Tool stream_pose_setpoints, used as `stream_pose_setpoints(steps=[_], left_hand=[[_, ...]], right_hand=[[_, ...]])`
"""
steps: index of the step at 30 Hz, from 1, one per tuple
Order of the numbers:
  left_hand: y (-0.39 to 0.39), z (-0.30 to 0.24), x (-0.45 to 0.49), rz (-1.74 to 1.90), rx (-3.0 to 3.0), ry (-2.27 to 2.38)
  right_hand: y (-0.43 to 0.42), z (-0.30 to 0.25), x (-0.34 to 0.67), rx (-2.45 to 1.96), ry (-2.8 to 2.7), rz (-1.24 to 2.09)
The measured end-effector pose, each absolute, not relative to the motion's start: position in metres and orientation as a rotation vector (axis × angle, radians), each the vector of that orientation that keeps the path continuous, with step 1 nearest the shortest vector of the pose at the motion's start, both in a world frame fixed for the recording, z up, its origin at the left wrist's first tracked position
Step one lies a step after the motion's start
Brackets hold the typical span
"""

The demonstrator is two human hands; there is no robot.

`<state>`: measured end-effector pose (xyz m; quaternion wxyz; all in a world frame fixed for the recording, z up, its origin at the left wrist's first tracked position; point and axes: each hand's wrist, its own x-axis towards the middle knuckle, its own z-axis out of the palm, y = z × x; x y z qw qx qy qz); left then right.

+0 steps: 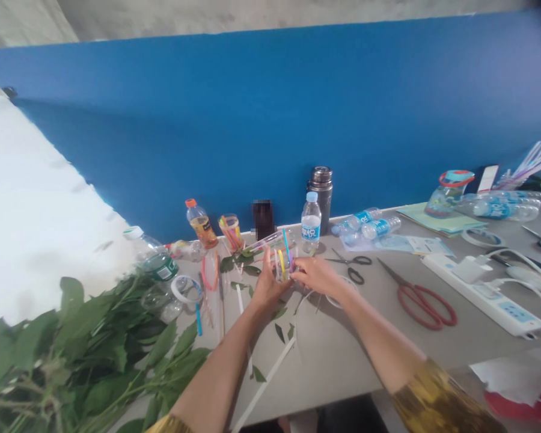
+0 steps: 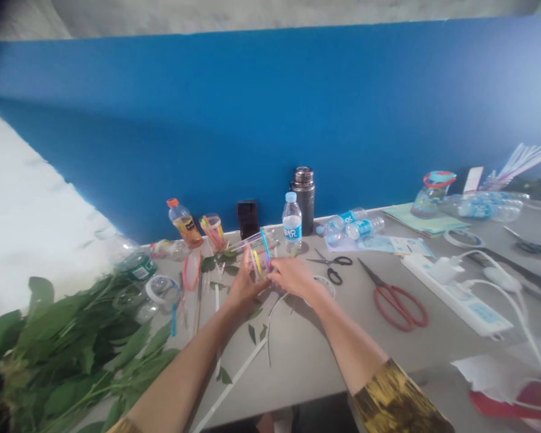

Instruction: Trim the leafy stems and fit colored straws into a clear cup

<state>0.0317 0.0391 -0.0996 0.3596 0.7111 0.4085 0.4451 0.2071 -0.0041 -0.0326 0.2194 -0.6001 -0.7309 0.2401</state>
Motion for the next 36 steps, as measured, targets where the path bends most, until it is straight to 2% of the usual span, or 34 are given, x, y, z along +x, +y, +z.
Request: stream_pose_setpoints(steps=[5, 17, 24, 31, 36], left_hand=[[0.041, -0.098, 0.031, 1.160, 2.007, 0.998], [0.044, -0.112, 0.033, 1.223, 1.917, 1.206], [0.045, -0.117, 0.030, 1.274, 1.820, 1.164], [0.049, -0.118, 0.027, 1.315, 1.876, 1.206], [0.051, -0.117, 0.021, 1.285, 1.897, 1.222]], right_hand=[[-0.003, -0.033, 0.205, -1.691, -2.014, 0.659], [-0.002, -0.044, 0.198, -1.679, -1.954, 0.549], [0.011, -0.052, 0.221, -1.583, -1.387, 0.212], [0.025, -0.064, 0.226, -1.699, -1.519, 0.536], [0.019, -0.058, 0.219, -1.818, -1.593, 0.477]])
